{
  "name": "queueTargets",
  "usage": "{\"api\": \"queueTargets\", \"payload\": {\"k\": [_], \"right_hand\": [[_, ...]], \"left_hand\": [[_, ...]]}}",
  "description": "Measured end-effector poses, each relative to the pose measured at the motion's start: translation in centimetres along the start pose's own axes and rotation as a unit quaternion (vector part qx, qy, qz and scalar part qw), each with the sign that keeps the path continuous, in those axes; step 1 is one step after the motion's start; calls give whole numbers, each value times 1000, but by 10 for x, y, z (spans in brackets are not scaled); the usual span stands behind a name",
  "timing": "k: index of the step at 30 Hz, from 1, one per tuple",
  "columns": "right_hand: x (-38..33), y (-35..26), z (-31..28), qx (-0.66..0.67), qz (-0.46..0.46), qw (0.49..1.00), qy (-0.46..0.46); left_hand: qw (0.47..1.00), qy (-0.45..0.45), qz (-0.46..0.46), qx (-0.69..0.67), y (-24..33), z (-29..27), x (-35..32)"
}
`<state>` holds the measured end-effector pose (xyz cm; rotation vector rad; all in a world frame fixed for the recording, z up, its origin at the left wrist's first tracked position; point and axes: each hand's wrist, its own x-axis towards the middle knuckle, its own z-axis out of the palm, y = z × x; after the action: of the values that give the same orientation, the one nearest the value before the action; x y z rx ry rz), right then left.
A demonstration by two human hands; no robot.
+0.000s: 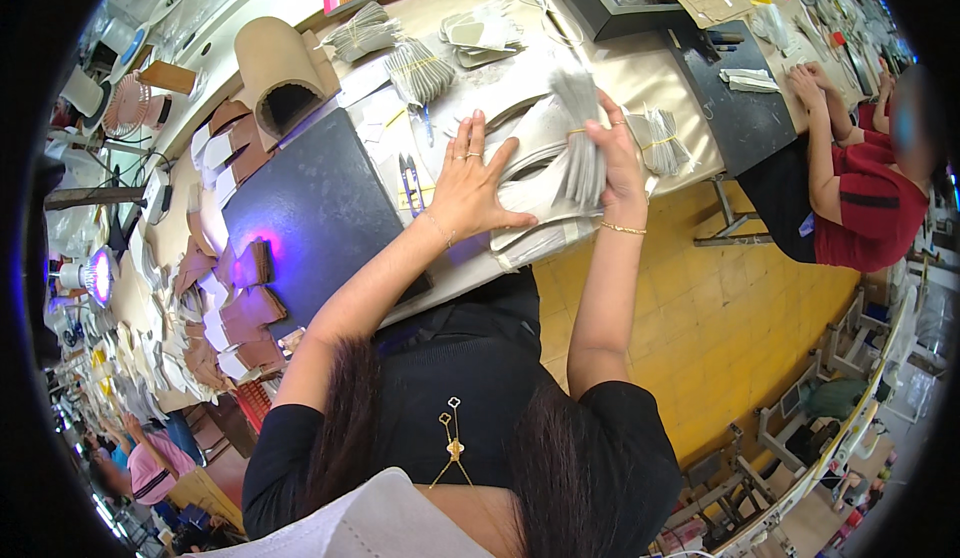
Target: The person sorts and stacks small fabric pieces on a worktable, separating them into piles by color and type. They handle the pieces by hand, occasionally using a small tool to mark or adjust them, and place the sorted stacks back on the table.
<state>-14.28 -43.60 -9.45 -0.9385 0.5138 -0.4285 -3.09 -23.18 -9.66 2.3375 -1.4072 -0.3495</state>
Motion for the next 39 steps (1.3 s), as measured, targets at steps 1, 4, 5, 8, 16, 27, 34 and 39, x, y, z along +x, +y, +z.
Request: {"api": "queueTargets", "payload": {"k": [1,4,5,8,16,27,34,39], "right_hand": [[-1,0,-5,88,-8,995,-37],[-4,-6,-18,288,-51,951,-101],[-8,-9,-22,351,-72,929,-93],[-18,-35,-28,411,-130,892,-139],[-54,-67,37,-42,-156,987,16],[-71,30,191,-482,-321,793,-187],[-70,59,220,-494,-292,748,-334],[-91,81,241,-425,-359,704,-442]], "left_hand": [[1000,-11,-4,19,1,0,1],[998,-32,-12,51,4,-1,4],[997,-35,-13,62,5,-2,4],[997,-49,-18,63,7,-4,5],[986,12,5,-166,7,-34,-8],[588,64,-158,-791,-43,-92,-101],[571,41,-189,-798,-65,-87,-169],[387,169,-326,-846,-70,-74,-199]]}}
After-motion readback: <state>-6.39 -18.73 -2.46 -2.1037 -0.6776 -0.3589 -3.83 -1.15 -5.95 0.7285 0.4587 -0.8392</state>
